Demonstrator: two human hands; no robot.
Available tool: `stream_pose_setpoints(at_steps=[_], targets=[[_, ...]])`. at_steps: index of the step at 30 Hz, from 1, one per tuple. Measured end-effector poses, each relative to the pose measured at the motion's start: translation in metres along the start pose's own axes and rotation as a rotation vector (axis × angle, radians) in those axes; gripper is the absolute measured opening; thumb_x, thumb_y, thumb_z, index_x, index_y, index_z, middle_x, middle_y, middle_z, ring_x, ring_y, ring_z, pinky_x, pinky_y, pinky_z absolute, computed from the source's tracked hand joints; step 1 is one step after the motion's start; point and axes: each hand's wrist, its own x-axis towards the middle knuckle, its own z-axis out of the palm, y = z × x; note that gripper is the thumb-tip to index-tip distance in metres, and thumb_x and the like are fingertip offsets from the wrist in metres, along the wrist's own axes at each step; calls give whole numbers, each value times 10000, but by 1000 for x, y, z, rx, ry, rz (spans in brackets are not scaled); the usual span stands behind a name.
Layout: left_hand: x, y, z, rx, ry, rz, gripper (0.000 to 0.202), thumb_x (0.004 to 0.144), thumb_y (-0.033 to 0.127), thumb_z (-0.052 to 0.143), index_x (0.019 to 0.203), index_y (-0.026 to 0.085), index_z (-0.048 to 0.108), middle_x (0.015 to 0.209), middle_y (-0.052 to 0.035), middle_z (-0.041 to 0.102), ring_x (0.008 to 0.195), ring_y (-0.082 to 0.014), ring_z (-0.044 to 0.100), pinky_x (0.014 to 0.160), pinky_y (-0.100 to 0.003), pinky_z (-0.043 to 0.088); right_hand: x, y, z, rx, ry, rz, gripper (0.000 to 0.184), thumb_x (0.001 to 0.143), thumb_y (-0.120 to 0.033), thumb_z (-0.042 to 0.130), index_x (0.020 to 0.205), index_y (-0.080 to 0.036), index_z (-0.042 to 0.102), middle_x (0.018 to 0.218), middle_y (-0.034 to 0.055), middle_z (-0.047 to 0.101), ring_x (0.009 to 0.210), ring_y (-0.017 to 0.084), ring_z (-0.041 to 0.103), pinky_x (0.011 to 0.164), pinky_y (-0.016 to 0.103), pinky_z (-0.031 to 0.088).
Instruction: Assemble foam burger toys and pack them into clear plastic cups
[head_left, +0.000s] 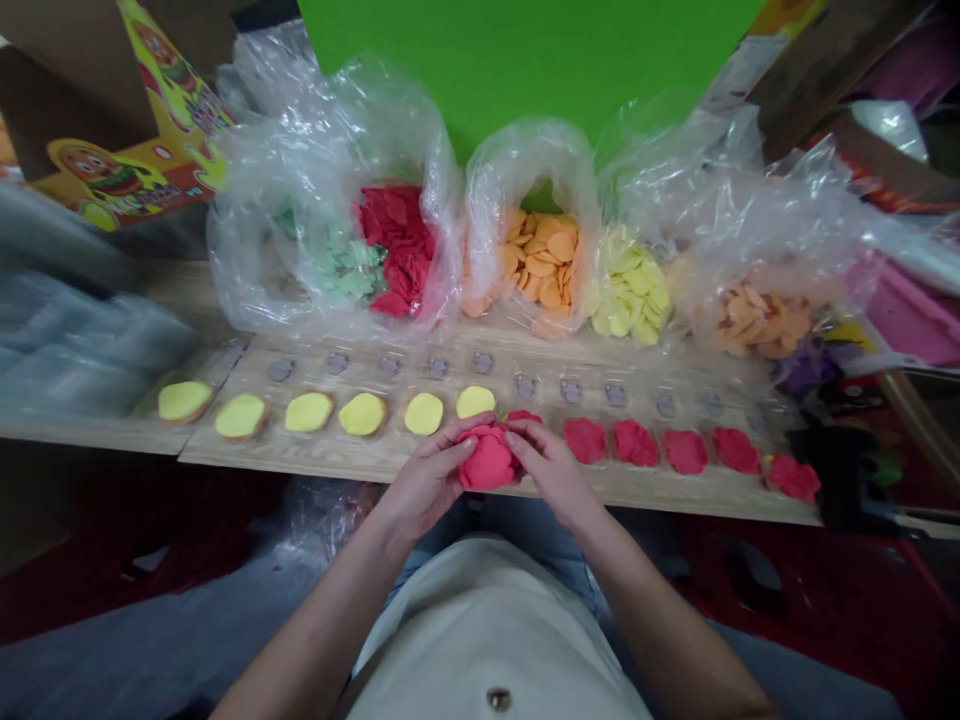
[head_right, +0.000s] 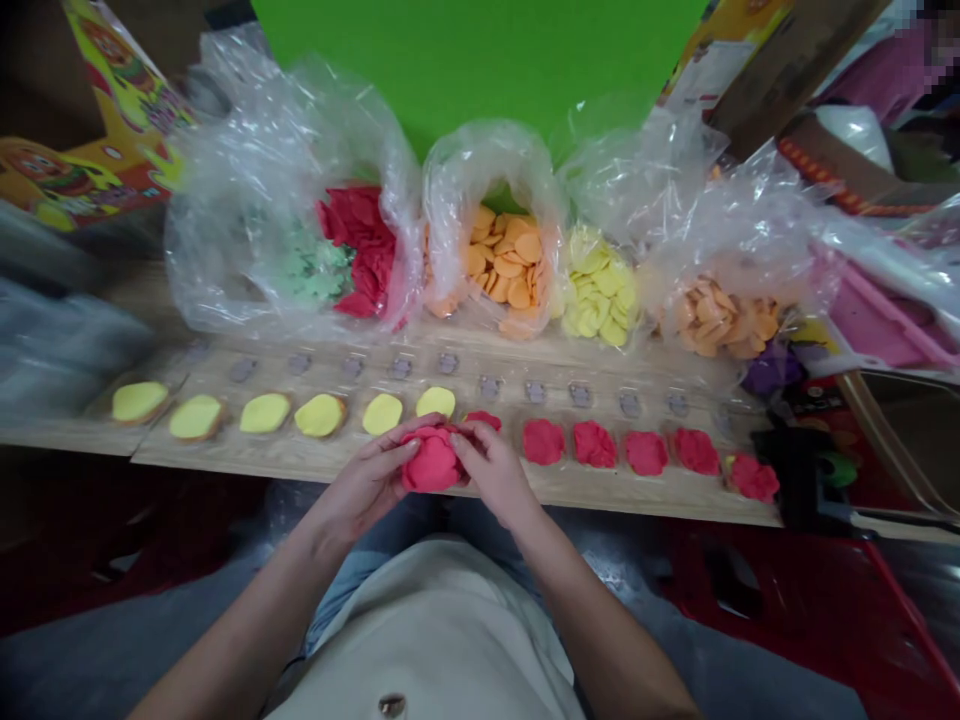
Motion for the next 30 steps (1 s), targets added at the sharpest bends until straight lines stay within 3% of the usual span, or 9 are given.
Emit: stream_pose_setpoints(at_steps=[4,7,10,13,15,18,21,26,30], targets=[[-1,-2,2,-59,112,102,396,822,249,537,1215,217,490,1198,-79,550,1040,-180,545,852,-298,463,5,-12,18,194,23,25,288,751,-427,575,853,-159,586,665,-15,564,552,95,510,480,208,436],[-5,-6,11,-91,96,114,409,856,374,464,1240,235,464,1233,-70,524,1089,-175,516,877,-287,450,1,-23,27,68,69,-123,240,765,-379,574,855,-159,608,718,3,600,628,107,540,567,223,456],[-7,-7,13,-120,93,34,410,841,386,487,1218,224,477,1172,-73,568,1029,-174,557,856,-296,471,-1,-31,26,-34,49,-209,221,785,-359,553,868,-166,622,766,19,626,688,125,564,618,241,467],[-8,-1,-2,-173,232,11,356,825,317,527,1161,201,503,1139,-75,587,937,-156,602,781,-262,506,7,-29,10,-65,183,-199,263,803,-390,518,922,-171,602,793,26,632,681,135,569,594,250,470],[-13,5,-18,-141,296,58,367,809,283,553,1165,214,491,1156,-77,575,931,-157,606,764,-260,511,18,-23,-1,-210,271,-239,254,798,-384,521,913,-172,603,807,33,632,706,148,572,633,272,470],[-25,15,-37,41,311,83,445,780,300,590,1200,222,466,1122,-96,583,889,-176,613,735,-298,515,39,-14,-4,-377,115,-303,220,811,-338,503,941,-187,597,860,36,638,777,156,583,704,287,461],[-33,20,-41,249,281,58,531,774,334,585,1262,213,415,1026,-100,612,788,-164,613,674,-304,509,61,-9,8,-490,-42,-304,231,834,-289,476,1028,-193,558,879,31,644,770,145,594,684,270,458],[-26,15,-35,668,187,72,599,791,326,521,1345,211,324,843,-41,617,640,-117,545,588,-244,449,86,-6,24,-1115,28,-490,215,856,-208,447,1016,-148,578,927,92,634,905,205,542,818,341,402],[-9,6,-32,1007,104,146,618,792,278,476,1371,192,278,799,-29,617,625,-129,522,646,-259,426,82,-3,23,-1322,62,-566,258,867,-223,427,1061,-139,575,1010,120,597,963,233,494,858,356,384]])
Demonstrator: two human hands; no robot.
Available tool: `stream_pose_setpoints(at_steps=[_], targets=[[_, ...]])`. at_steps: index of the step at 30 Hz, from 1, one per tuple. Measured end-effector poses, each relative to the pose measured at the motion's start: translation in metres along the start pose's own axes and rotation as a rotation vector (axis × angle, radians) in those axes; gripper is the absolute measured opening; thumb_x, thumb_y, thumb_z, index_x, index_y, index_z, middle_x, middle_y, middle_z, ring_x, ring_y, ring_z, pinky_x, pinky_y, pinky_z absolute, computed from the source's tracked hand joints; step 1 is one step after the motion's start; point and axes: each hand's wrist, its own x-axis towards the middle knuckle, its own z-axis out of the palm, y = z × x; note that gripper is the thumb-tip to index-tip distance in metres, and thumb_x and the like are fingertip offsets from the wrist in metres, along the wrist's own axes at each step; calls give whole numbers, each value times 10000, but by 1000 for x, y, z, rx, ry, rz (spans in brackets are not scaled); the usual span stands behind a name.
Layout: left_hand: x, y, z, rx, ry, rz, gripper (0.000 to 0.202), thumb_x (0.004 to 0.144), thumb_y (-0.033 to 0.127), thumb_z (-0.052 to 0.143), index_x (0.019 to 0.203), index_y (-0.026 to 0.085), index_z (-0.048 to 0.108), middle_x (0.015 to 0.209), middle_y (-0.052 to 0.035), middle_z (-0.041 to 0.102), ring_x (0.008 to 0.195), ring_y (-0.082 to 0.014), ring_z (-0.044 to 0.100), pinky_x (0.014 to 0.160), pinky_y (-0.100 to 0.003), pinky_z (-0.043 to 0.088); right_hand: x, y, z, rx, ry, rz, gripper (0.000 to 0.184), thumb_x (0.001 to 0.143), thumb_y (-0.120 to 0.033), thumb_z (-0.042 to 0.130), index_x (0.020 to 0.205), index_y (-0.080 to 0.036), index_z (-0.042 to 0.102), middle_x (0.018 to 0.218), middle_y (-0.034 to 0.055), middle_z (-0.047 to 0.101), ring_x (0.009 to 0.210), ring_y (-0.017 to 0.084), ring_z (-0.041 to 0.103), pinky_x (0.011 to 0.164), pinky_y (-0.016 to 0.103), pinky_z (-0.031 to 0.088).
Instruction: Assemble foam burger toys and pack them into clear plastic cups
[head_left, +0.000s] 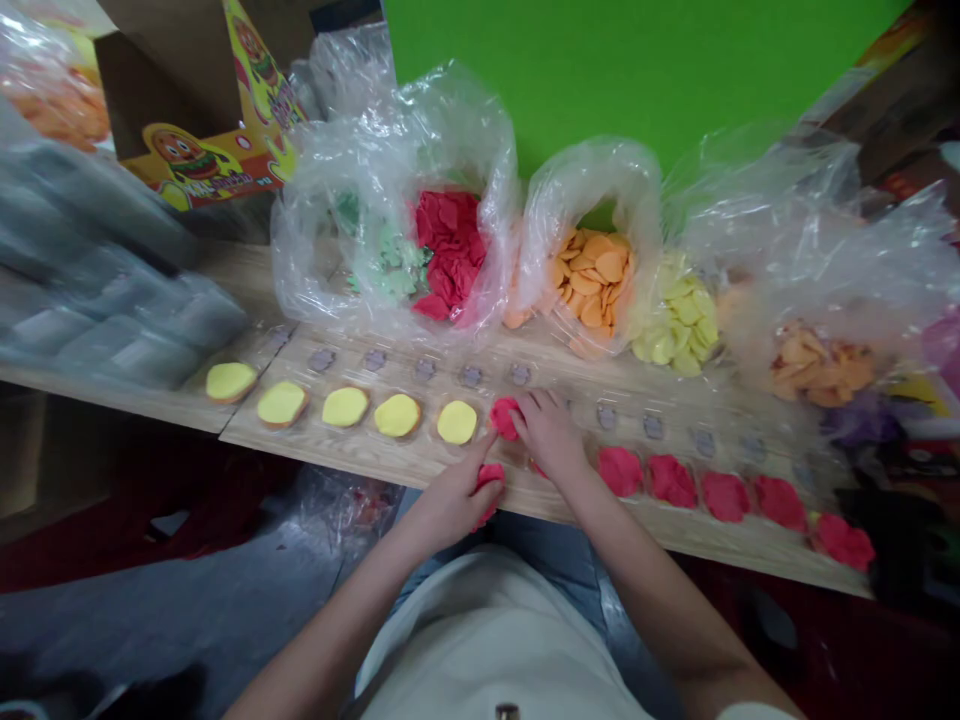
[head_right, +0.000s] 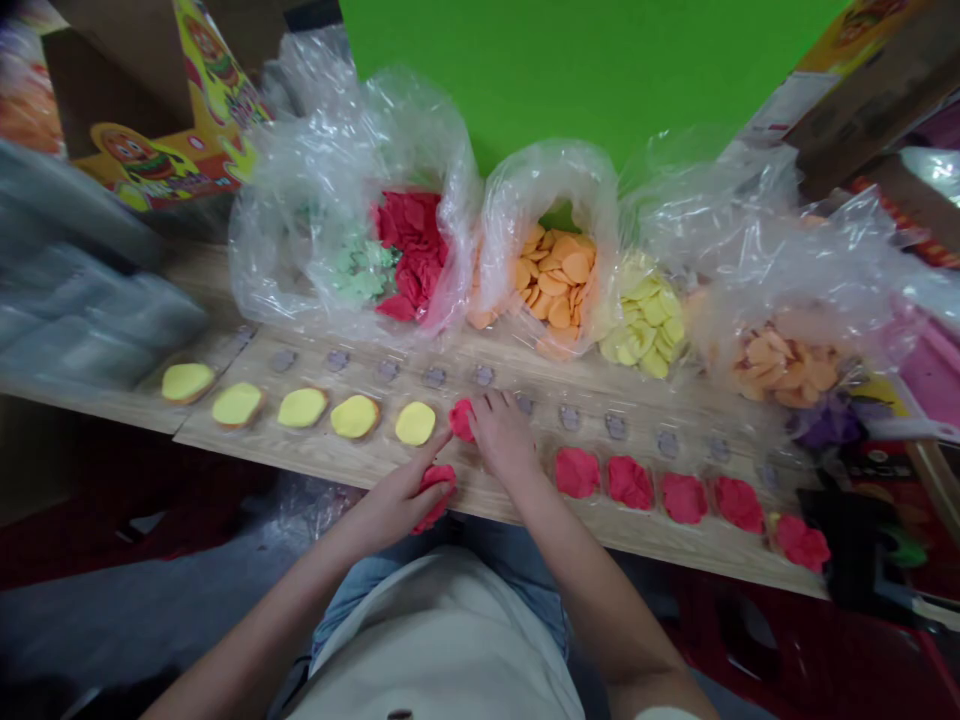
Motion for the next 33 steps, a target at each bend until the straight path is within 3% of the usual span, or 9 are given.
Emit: stream_pose_setpoints(at_steps=[5,8,11,15,22,24,26,29,33], targets=[[13,6,1,15,67,32,651,751,240,517,1360,177,295,1002,-72,621,855,-192,570,830,-319,399,-30,0,-5,-73,11,81,435,789,-99,452,1214,-180,500,1257,128,476,1188,294,353,929,436,334],[7,14,-10,-314,28,-69,506,772,339,538,1247,186,458,1098,-88,593,984,-211,546,886,-330,392,-40,-5,-8,3,60,92,465,790,-93,436,1244,-183,477,1338,118,409,1272,292,257,983,479,281],[-1,19,-22,-775,-154,-290,494,820,501,423,1154,154,532,1058,-119,614,960,-227,574,824,-347,445,-37,-19,-13,300,116,102,393,845,-181,423,1233,-180,478,1222,108,513,1165,217,421,960,384,362],[-4,17,-28,-1075,-218,-410,469,843,494,386,1079,135,574,933,-111,654,864,-206,618,770,-320,469,-26,-43,-18,621,82,-60,237,841,-270,490,1044,-198,590,1056,66,605,1027,174,525,904,333,423],[-16,2,-35,-1273,-177,-449,286,836,382,469,958,161,603,839,-45,648,725,-124,612,735,-264,473,-42,-64,-34,678,178,-335,186,831,-180,490,970,-239,599,1017,27,643,1023,161,540,900,369,432],[-23,0,-37,-1266,-238,-391,352,801,445,507,1030,188,579,901,-60,642,774,-166,618,732,-320,481,-43,-65,-35,727,149,-252,156,829,-199,497,941,-230,601,940,33,656,933,162,574,833,345,463],[-29,-2,-39,-1205,-260,-300,430,756,421,585,1126,209,536,987,-84,632,864,-199,613,787,-356,467,-37,-64,-29,841,137,11,125,839,-251,484,893,-206,587,834,36,645,792,154,593,719,305,491],[-30,-7,-38,-1053,-138,-239,396,759,298,617,1132,184,543,972,-88,640,878,-159,604,838,-298,437,-24,-60,-18,1003,102,288,173,843,-303,466,938,-179,541,816,40,621,716,148,592,632,277,502],[-25,-11,-33,-904,28,-209,337,811,363,536,1076,158,575,898,-68,632,839,-150,579,798,-294,440,-19,-63,-17,707,181,192,295,849,-280,440,1113,-182,529,1084,111,563,1016,209,534,867,374,448]])
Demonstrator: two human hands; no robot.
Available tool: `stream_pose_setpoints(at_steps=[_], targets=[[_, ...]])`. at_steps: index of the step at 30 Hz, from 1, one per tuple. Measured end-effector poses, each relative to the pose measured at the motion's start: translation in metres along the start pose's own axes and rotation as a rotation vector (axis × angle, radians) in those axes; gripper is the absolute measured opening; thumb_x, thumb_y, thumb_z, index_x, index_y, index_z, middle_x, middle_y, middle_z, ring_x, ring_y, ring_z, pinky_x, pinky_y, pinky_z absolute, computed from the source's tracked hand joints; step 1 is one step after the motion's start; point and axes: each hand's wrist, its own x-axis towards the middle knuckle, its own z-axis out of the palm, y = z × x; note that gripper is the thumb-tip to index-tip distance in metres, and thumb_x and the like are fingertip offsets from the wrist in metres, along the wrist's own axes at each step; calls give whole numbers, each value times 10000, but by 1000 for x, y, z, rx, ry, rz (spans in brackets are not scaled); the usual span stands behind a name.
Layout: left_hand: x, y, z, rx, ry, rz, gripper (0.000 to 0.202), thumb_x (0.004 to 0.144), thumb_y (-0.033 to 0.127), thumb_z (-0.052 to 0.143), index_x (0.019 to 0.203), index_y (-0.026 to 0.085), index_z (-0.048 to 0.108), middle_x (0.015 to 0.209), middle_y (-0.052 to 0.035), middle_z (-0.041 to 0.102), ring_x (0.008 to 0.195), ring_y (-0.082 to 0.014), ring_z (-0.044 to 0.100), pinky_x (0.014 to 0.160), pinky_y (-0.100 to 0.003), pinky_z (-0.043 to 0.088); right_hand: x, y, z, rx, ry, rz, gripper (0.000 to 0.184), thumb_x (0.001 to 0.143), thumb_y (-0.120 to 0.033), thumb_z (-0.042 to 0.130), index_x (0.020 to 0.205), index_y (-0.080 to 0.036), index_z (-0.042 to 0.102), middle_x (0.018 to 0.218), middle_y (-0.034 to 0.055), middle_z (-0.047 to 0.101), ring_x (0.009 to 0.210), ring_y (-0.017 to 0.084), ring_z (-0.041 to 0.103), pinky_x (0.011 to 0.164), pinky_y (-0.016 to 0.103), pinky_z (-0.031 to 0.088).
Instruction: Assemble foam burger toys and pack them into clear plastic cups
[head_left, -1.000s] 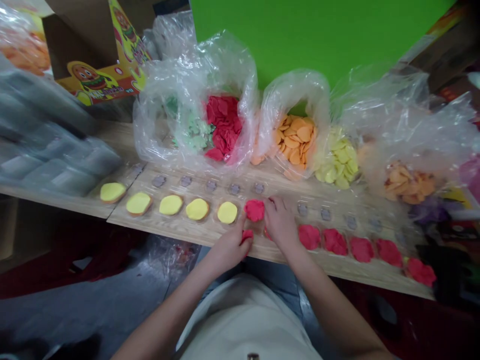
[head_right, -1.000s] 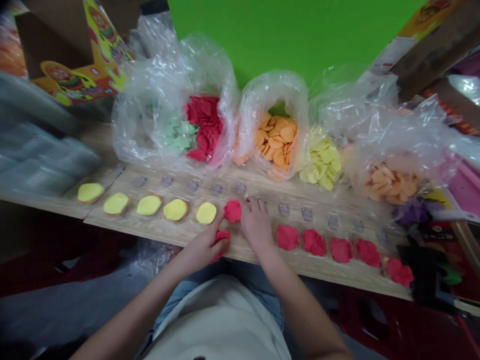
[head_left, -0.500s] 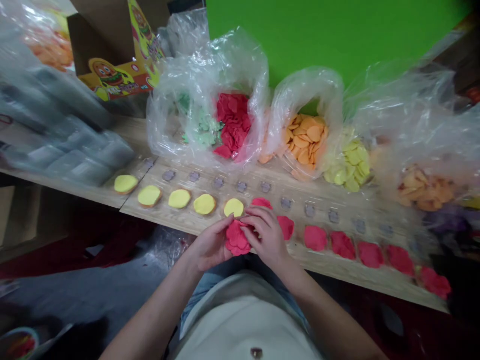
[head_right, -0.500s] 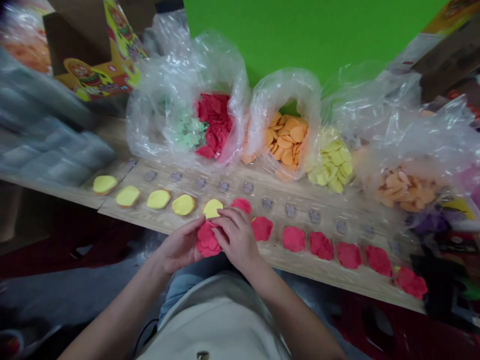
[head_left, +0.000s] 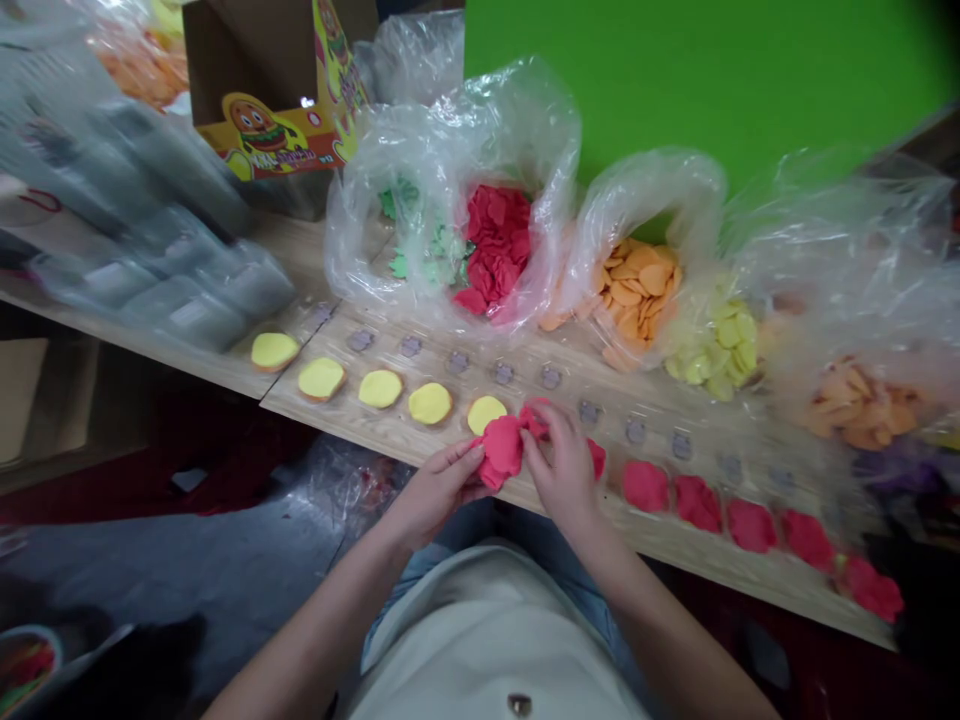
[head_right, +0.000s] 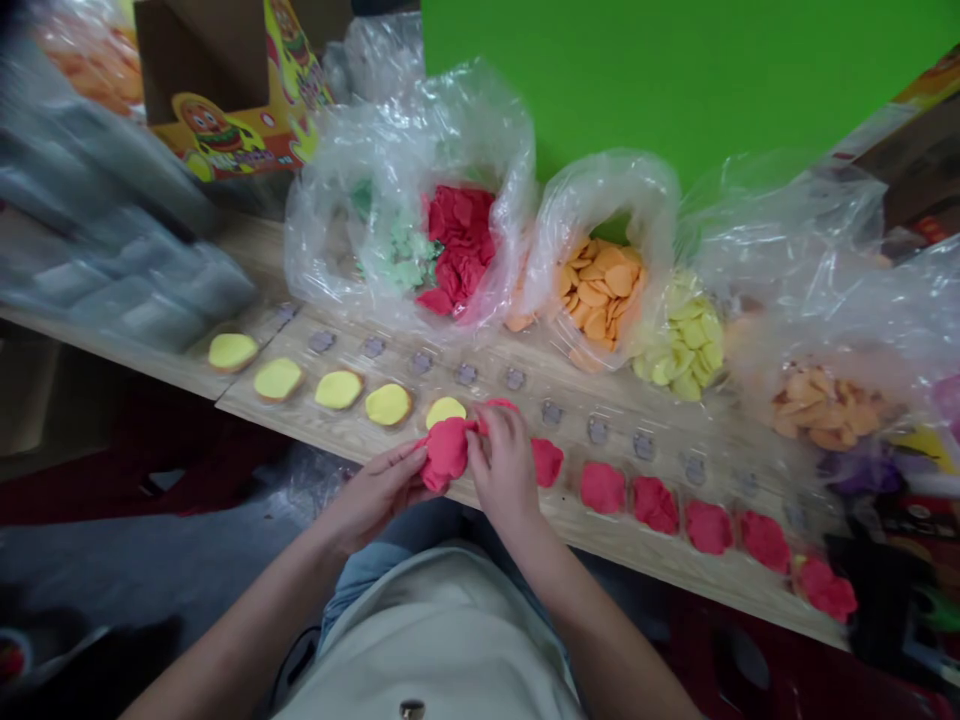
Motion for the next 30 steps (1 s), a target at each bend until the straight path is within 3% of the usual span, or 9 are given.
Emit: stream_pose_setpoints(at_steps=[4,8,11,14,17,20,24,27,30], targets=[[3,1,1,365,161,286,274,814,394,505,865,154,627,832,-37,596,839,-167,528,797,-288,411,-12,-14,4,-82,-188,-98,407,833,-347,486,1209,-191,497,1201,112,520,1133,226,467,974,393,372],[3,3,1,699,241,502,266,837,367,464,758,162,614,802,-35,570,822,-167,500,805,-277,390,-16,-15,15,295,-244,141,398,818,-405,498,1146,-183,543,1107,96,609,1021,208,561,888,372,448],[2,1,-4,586,306,462,245,826,366,483,820,159,615,814,-30,588,801,-160,516,789,-273,400,-9,-7,17,655,-167,444,347,833,-449,444,966,-176,611,922,74,667,805,179,629,720,343,516],[-2,1,-16,175,334,311,276,804,383,509,912,144,595,841,-37,619,806,-170,560,754,-280,438,8,3,10,753,-91,583,388,790,-504,477,931,-165,604,805,61,662,640,168,616,567,318,511],[-7,7,-30,-111,324,216,331,787,386,517,966,113,575,884,-73,640,822,-196,599,723,-291,467,28,8,7,456,-2,404,359,809,-454,463,976,-166,598,825,59,647,701,185,608,620,337,500],[-9,11,-41,-77,317,188,314,759,396,557,900,116,573,826,-71,648,743,-186,618,680,-283,477,41,7,19,-40,-47,8,281,832,-249,451,1071,-164,571,994,89,611,931,212,557,820,373,451],[-4,12,-47,396,341,238,315,709,366,622,922,146,552,701,1,591,609,-124,551,596,-235,443,34,6,42,-470,-265,-325,344,832,-120,424,1160,-134,526,1103,129,561,1066,242,462,931,392,383],[-4,11,-43,811,300,322,422,738,323,571,1131,179,515,831,-8,596,681,-124,530,686,-249,431,21,11,45,-616,-331,-397,363,841,-152,442,1198,-117,499,1180,143,519,1153,267,388,996,425,320],[-7,10,-37,1086,182,335,582,774,248,481,1335,232,326,807,-2,606,666,-132,540,684,-248,418,11,15,31,-676,-342,-394,384,838,-169,455,1219,-136,486,1278,142,449,1242,285,289,1031,451,269]])
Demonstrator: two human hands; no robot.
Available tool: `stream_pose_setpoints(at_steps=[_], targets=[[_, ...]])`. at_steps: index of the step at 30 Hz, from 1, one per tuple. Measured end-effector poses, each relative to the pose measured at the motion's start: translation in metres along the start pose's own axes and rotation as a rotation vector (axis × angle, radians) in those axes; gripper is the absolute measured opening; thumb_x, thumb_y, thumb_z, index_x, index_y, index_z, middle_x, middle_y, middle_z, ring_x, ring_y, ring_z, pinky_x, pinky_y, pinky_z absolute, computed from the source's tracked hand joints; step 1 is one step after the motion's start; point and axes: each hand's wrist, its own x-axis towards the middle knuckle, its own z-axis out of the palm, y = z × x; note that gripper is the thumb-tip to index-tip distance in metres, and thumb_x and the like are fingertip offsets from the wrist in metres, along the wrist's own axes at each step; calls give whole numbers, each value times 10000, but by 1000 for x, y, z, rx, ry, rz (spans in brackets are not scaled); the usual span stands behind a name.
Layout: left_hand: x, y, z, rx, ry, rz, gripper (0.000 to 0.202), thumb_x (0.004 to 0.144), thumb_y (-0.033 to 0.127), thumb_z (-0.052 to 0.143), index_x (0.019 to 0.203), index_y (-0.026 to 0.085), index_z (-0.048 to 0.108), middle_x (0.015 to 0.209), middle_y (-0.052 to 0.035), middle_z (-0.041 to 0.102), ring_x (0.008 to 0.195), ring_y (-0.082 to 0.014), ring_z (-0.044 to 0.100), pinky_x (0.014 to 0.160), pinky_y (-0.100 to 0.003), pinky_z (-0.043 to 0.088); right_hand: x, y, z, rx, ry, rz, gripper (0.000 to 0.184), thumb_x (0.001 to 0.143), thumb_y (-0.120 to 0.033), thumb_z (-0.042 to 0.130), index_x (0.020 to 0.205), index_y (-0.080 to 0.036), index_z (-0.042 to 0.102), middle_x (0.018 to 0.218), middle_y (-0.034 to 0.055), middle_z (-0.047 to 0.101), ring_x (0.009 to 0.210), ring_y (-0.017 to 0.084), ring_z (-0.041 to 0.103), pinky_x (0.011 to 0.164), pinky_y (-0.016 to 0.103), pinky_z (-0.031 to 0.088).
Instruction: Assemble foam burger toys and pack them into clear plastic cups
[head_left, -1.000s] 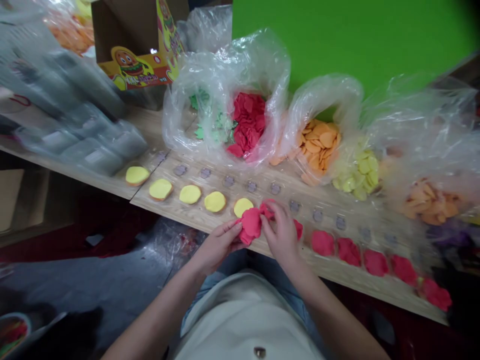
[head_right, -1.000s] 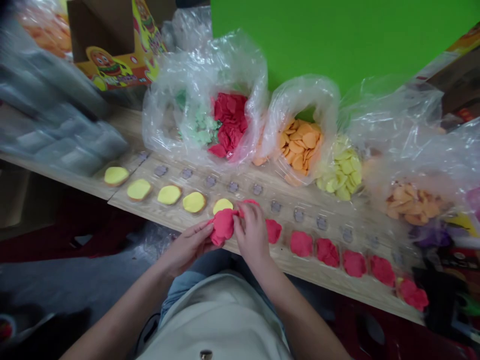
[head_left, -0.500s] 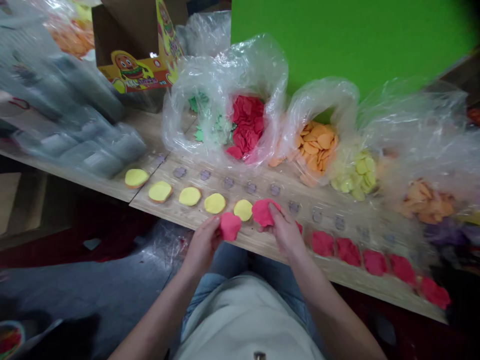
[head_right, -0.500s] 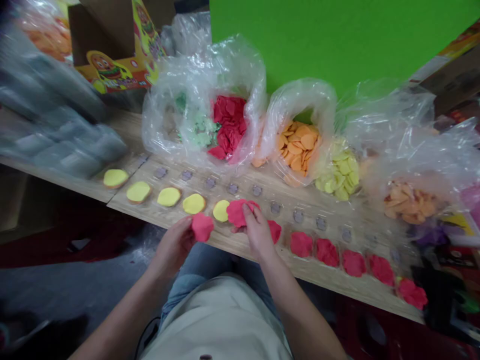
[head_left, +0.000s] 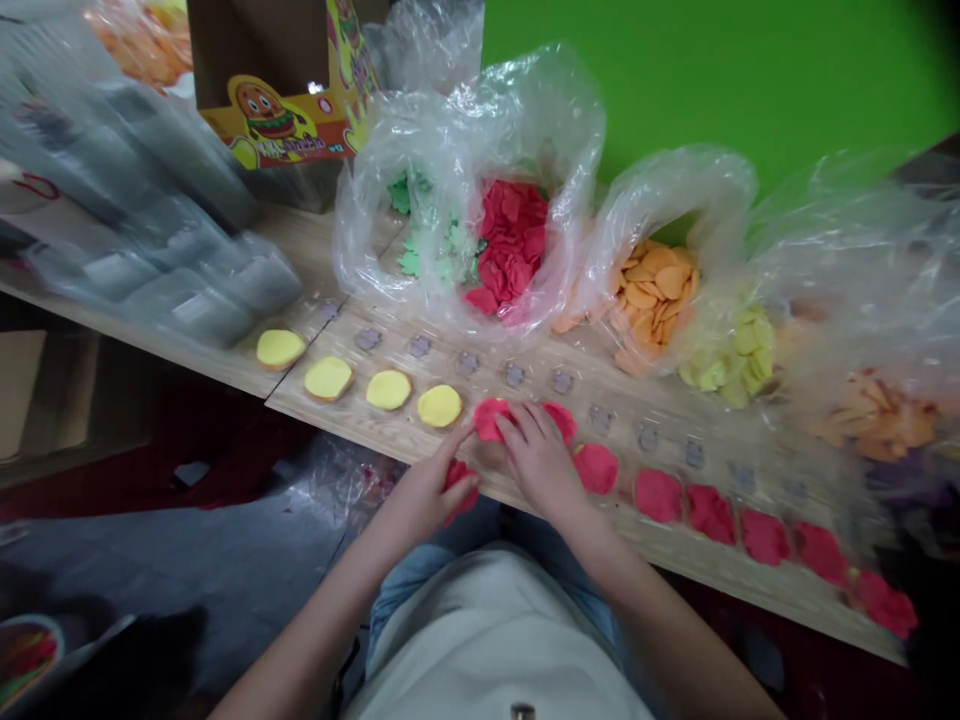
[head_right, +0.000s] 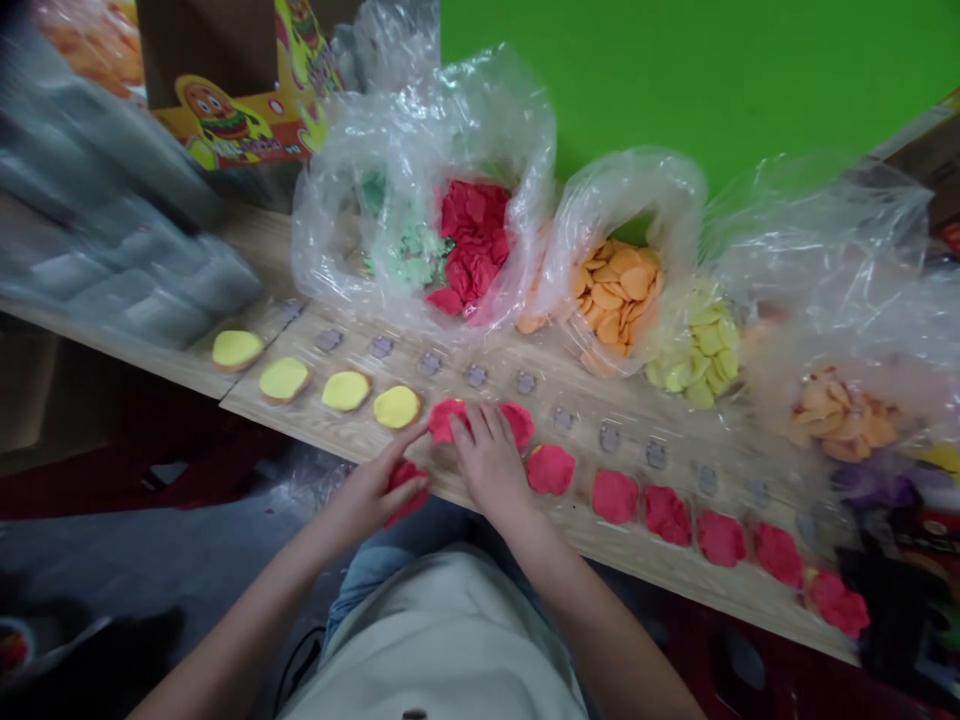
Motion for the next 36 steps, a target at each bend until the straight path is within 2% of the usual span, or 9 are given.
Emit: stream_pose_setpoints(at_steps=[4,12,15,19,22,24,28,33,36], targets=[[3,0,10,359,-58,27,724,774,201,429,1412,189,88,760,-49,638,624,-179,586,599,-249,400,-20,4,-9,-19,-12,20,396,833,-136,437,1221,-191,494,1341,120,393,1301,297,192,1028,480,258],[25,2,26,632,-124,24,763,732,135,420,1406,69,67,916,-203,650,722,-273,636,618,-302,418,-27,-10,5,5,-17,73,462,815,-103,439,1267,-197,453,1410,117,308,1338,315,84,1024,533,222],[18,10,11,438,-83,18,689,764,196,456,1396,128,190,870,-136,659,734,-243,630,653,-291,425,-23,-9,1,91,27,110,397,806,-114,447,1192,-168,522,1398,114,332,1335,316,100,1042,538,188],[7,20,-18,-266,83,-115,488,785,342,518,1242,183,457,959,-80,630,809,-183,597,728,-268,444,-14,-13,-14,450,154,190,385,830,-162,431,1210,-177,494,1325,112,425,1269,259,300,1030,469,279],[7,20,-30,-836,-17,-253,461,767,310,565,1202,175,495,979,-81,620,777,-157,595,698,-257,466,4,-22,-16,980,7,311,337,856,-317,431,1160,-193,504,1078,88,588,943,193,573,793,358,497],[10,15,-34,-1013,-72,-272,504,740,263,604,1221,182,478,995,-80,616,765,-145,596,694,-255,471,19,-27,-12,1258,-138,378,280,826,-381,468,1003,-182,556,863,41,614,719,150,598,593,278,517],[16,-1,-38,-889,82,-238,545,688,224,659,1202,167,487,1054,-79,598,781,-131,583,677,-224,464,43,-31,2,1346,-111,540,216,762,-385,536,773,-169,537,624,-24,531,550,106,530,451,207,437],[26,-9,-45,-788,110,-146,546,740,253,595,1249,154,425,1040,-90,612,830,-155,593,731,-270,467,56,-35,8,1233,-90,464,315,729,-373,578,974,-175,562,851,32,616,711,139,573,501,214,434],[37,-12,-49,-589,150,-37,498,732,236,593,1208,152,471,1112,-102,583,972,-198,563,837,-329,448,66,-39,10,1104,-58,427,235,760,-362,545,890,-171,584,770,15,628,676,132,568,563,234,432]])
